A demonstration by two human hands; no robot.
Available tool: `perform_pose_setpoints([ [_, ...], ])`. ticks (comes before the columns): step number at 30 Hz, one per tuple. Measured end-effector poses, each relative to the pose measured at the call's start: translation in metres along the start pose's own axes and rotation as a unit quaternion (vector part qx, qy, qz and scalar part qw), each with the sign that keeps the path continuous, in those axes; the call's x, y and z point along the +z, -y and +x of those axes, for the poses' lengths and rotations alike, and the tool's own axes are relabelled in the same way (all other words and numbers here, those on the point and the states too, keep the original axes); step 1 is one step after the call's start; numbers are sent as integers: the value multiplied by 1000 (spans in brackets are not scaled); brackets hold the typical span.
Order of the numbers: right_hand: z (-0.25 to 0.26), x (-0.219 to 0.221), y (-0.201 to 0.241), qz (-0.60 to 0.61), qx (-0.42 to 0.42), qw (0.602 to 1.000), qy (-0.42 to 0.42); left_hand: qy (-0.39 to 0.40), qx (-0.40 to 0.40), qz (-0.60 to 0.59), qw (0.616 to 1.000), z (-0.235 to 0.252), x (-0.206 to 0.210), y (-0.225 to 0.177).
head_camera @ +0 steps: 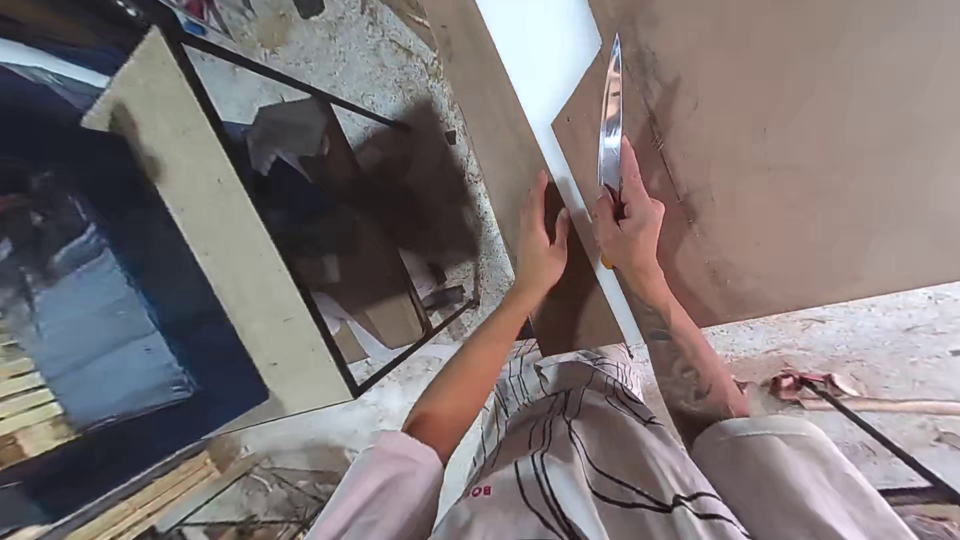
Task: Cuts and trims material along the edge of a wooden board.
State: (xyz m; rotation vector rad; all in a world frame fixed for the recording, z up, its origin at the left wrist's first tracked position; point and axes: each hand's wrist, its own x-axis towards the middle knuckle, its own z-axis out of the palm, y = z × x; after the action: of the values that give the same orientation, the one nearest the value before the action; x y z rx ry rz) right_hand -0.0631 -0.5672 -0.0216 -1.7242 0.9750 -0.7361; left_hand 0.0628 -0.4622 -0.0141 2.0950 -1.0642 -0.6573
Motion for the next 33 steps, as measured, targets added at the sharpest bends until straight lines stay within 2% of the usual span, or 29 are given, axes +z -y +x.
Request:
perform_pose_setpoints([
  [3,2,2,4,-21,15,1000,14,2,89,115,989,32,3,25],
  [6,9,8,12,-79,2,997,26,-2,129,127,983,40,12,38],
  [9,10,16,29,-195,-7,980,45,7,119,92,989,41,11,40],
  [11,8,24,40,-272,19,959,77,9,113,65,991,43,8,40],
  [17,-1,52,58,-392,53,910,126,14,104,23,994,46,3,38],
  [22,1,49,60,-414,95,893,148,32,105,92,990,47,8,37],
  [28,-4,46,56,-411,73,895,155,28,111,124,986,45,10,38],
  [33,-3,40,62,-414,102,883,197,22,112,143,983,45,13,39],
])
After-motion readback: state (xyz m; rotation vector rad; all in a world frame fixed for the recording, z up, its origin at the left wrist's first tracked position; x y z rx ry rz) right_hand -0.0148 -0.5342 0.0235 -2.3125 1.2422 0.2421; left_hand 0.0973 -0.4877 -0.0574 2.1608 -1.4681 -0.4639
